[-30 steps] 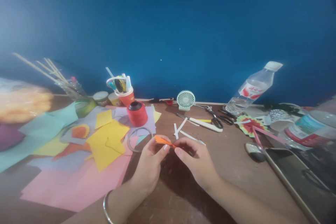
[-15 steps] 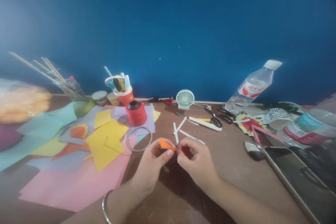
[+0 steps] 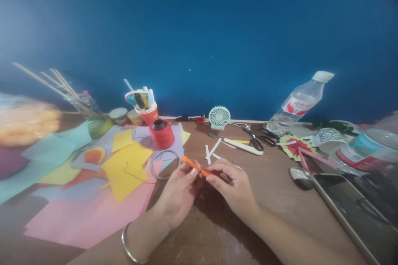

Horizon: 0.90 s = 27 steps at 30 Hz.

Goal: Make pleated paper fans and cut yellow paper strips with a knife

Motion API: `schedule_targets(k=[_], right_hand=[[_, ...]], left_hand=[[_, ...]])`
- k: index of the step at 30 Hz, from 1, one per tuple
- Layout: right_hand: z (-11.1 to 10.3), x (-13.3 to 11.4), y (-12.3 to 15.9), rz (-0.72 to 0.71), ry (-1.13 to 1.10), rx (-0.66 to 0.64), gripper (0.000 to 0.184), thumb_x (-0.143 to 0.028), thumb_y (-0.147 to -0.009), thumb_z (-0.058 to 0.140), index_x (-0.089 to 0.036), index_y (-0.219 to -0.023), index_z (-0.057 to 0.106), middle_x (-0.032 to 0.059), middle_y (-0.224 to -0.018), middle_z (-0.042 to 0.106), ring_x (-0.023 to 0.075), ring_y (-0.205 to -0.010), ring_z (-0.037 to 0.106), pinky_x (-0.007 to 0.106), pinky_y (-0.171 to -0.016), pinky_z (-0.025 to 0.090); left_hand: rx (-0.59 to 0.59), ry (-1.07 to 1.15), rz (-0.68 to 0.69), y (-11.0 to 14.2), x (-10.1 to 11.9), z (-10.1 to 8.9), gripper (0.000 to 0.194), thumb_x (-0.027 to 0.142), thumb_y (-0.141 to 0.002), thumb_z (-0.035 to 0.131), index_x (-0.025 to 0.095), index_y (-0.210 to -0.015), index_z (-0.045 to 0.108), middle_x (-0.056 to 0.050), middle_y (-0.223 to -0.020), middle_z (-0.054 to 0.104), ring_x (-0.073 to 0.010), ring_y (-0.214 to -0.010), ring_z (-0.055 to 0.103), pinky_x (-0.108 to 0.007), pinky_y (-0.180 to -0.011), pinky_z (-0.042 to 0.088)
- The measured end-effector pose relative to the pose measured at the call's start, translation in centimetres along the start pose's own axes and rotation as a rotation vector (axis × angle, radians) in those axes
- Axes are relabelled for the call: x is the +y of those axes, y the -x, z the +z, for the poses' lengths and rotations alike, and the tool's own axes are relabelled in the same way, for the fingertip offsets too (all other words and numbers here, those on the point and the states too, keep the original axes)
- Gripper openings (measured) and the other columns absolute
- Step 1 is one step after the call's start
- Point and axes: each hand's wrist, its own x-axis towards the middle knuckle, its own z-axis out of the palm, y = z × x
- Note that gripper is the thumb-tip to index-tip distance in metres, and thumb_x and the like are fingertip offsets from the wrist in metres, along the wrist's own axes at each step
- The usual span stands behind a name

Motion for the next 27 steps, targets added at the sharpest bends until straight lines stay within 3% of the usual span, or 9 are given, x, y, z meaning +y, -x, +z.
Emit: schedule_targets(k=[3,6,8,11,14,16,19,27], right_hand=[[-0.1,0.2,-0.1,-0.027,-0.031,0.007,0.018,-0.036,-0.073,0.067,-0.023,-0.085,0.065,0.0001,-0.078,0.063,0.0142,-0.073,0.055,0.025,-0.069,0.041],[-0.3,0.1,-0.1,-0.106,-0.056,-0.021,0.043,-0.057,-0.066,0.063,-0.022,-0.092,0.064,0.0028,-0.086,0.061,0.0177,-0.078,0.054,0.029,-0.072,0.041],[-0.5,-0.1,0.0,-0.150,-0.085,-0.035,0.049,-0.062,-0.071,0.053,-0.022,-0.098,0.063,0.0054,-0.093,0.059,0.0203,-0.085,0.053,0.032,-0.078,0.040],[-0.5,-0.2,0.0,-0.078,-0.107,0.025,0.026,-0.044,-0.083,0.052,-0.022,-0.092,0.064,0.0047,-0.088,0.060,0.0191,-0.085,0.054,0.032,-0.078,0.040],[-0.2,0.0,-0.3,0.151,-0.236,0.038,0.009,-0.028,-0.077,0.061,-0.020,-0.078,0.064,0.0014,-0.072,0.061,0.0153,-0.069,0.056,0.028,-0.066,0.043],[0.1,0.2,-0.6,0.291,-0.417,0.003,0.008,-0.027,-0.073,0.065,-0.019,-0.074,0.063,-0.0003,-0.064,0.060,0.0132,-0.059,0.056,0.026,-0.059,0.044],[0.3,0.5,-0.8,0.382,-0.620,-0.042,0.013,-0.025,-0.070,0.068,-0.018,-0.078,0.062,-0.0020,-0.063,0.058,0.0105,-0.052,0.054,0.025,-0.054,0.045],[-0.3,0.6,-1.1,0.432,-0.683,-0.173,0.018,-0.020,-0.069,0.070,-0.015,-0.083,0.061,-0.0016,-0.068,0.056,0.0084,-0.054,0.053,0.023,-0.055,0.043]], left_hand=[[-0.025,-0.019,-0.021,0.2,0.1,0.1,0.006,0.015,-0.083,0.056,0.018,-0.087,0.058,-0.001,-0.080,0.059,-0.0125,-0.076,0.056,-0.026,-0.072,0.044],[-0.021,-0.057,0.016,0.2,0.2,0.3,0.006,0.014,-0.085,0.052,0.018,-0.086,0.056,-0.001,-0.083,0.058,-0.0149,-0.082,0.056,-0.028,-0.074,0.044],[-0.005,-0.080,0.066,0.2,0.2,0.5,0.007,0.012,-0.085,0.051,0.017,-0.085,0.056,-0.002,-0.088,0.058,-0.0152,-0.088,0.055,-0.028,-0.079,0.043],[-0.005,-0.104,0.056,0.0,0.2,0.6,0.008,0.012,-0.085,0.052,0.017,-0.087,0.057,-0.002,-0.089,0.058,-0.0129,-0.083,0.055,-0.025,-0.076,0.044],[-0.026,-0.099,-0.019,0.0,0.1,0.5,0.005,0.014,-0.084,0.054,0.016,-0.086,0.058,-0.002,-0.081,0.059,-0.0116,-0.075,0.056,-0.024,-0.071,0.045],[-0.034,-0.102,-0.066,0.1,0.0,0.4,0.004,0.015,-0.083,0.055,0.015,-0.085,0.058,-0.002,-0.077,0.060,-0.0115,-0.072,0.057,-0.024,-0.070,0.045],[-0.037,-0.124,-0.137,0.2,0.0,0.4,0.006,0.015,-0.083,0.057,0.012,-0.087,0.060,-0.003,-0.074,0.060,-0.0099,-0.067,0.056,-0.021,-0.066,0.045],[-0.065,-0.137,-0.205,0.2,0.2,0.4,0.010,0.017,-0.081,0.059,0.009,-0.086,0.062,-0.002,-0.069,0.058,-0.0078,-0.062,0.056,-0.019,-0.061,0.045]])
